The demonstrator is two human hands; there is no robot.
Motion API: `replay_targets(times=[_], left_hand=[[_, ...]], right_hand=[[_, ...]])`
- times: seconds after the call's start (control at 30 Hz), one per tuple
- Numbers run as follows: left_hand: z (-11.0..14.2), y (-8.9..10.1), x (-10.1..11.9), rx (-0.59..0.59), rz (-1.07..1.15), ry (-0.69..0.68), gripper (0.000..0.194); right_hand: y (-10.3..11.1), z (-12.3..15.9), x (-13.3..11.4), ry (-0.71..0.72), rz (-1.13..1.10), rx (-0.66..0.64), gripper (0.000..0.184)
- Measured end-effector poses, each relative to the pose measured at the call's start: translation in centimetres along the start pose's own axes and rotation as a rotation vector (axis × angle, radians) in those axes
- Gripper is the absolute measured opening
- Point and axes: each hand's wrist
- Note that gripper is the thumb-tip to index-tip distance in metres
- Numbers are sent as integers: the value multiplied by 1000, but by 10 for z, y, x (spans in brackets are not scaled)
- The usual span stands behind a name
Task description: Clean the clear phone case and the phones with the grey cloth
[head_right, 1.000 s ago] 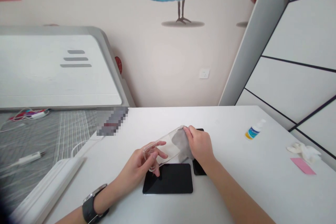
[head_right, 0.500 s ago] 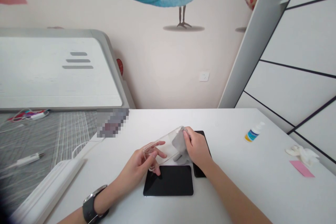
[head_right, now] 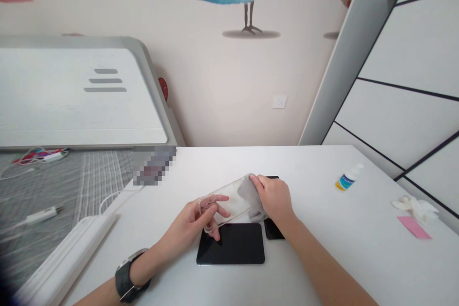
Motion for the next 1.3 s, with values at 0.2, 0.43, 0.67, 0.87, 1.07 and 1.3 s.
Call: replay_targets(times=[0.2,0.43,0.67,0.87,1.07,1.3], left_hand=[[-1,0,2,78,8,-5,53],[1,-2,6,42,11,14,49],[1,1,5,73,-1,-1,47],[2,0,7,16,3,-2,46],[3,1,2,-73,-101,-15,45],[7,-9,6,-20,-521,-344,26]], right_hand=[[0,0,-7,62,-91,-41,33],[3,-2,-4,9,-57,10,47],[1,0,-11,63,-108,30,37],[1,3,-7,41,-77,152,50],[7,3,-18,257,-183,167,37],[6,22,-67,742,-138,-8,30]])
Point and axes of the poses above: each hand's wrist, its own z-axis away from the middle knuckle, its own y-axis out of the back of the hand, x = y × z, and after that the axes turned 6 degrees about x, right-handed
